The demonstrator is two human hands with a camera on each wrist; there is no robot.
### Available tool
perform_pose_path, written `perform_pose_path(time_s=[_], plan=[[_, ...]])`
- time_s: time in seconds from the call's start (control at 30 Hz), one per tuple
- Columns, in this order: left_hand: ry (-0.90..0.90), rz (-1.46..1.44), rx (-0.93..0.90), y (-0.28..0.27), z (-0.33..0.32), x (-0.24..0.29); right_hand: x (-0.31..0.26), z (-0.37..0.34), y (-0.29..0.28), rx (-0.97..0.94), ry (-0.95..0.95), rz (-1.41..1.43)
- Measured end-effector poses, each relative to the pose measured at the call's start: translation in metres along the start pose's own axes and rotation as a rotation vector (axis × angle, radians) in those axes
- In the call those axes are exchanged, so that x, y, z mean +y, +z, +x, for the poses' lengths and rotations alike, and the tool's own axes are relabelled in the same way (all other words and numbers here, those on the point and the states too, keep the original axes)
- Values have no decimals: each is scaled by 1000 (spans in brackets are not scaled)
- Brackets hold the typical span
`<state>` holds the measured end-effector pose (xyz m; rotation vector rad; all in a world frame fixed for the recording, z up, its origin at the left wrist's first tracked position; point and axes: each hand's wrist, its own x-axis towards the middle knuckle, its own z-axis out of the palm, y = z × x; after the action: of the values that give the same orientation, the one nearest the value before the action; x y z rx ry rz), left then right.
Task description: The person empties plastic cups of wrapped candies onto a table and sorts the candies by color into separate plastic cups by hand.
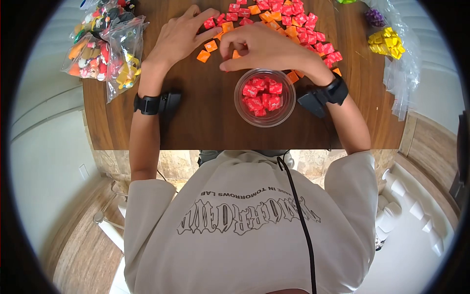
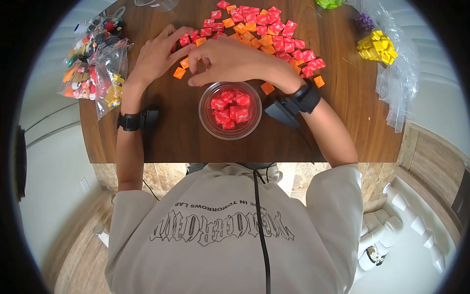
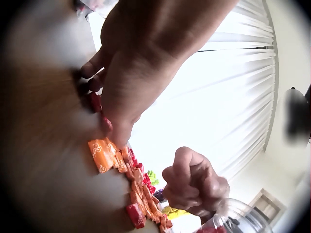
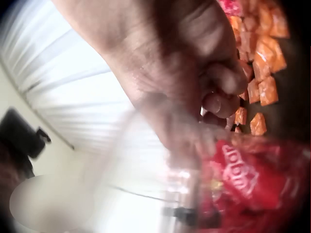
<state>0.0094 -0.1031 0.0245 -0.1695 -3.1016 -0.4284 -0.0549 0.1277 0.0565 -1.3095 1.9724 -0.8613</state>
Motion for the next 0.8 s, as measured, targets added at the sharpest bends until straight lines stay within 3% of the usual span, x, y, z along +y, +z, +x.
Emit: perform_pose_path(time_s=[0.03,0.13,0.27,0.37,0.4,0.43,0.47,0.5,0.57,0.63,0.7,0.73,0.77,0.8], plan=[[2,-4,4,0,0,2,0,2,3,0,0,-2],[7,-92,31,4,5,-6,11,4,12,67,-137,-404],[44,-212,79,2,5,-8,24,10,13,-26,-215,-417],[-13,-118,189,9,-1,-10,23,5,10,-71,-170,-240],[-13,-120,191,13,1,-13,21,-3,5,89,-181,9],[136,-68,312,17,5,-17,19,-12,-2,247,-190,258],[282,-14,428,21,5,-20,15,-21,-15,172,-36,614],[277,-17,424,21,5,-19,22,-23,-18,168,-33,617],[375,-58,305,16,11,-13,42,-18,-25,156,-212,1041],[391,-52,263,16,18,-7,61,-5,-26,194,-173,1059],[402,-45,223,19,24,-6,71,12,-28,424,33,350],[389,-34,210,23,28,-7,71,15,-35,398,44,4],[377,-23,196,27,31,-9,70,14,-37,398,43,3],[377,-23,197,29,33,-10,59,12,-38,378,11,-240]])
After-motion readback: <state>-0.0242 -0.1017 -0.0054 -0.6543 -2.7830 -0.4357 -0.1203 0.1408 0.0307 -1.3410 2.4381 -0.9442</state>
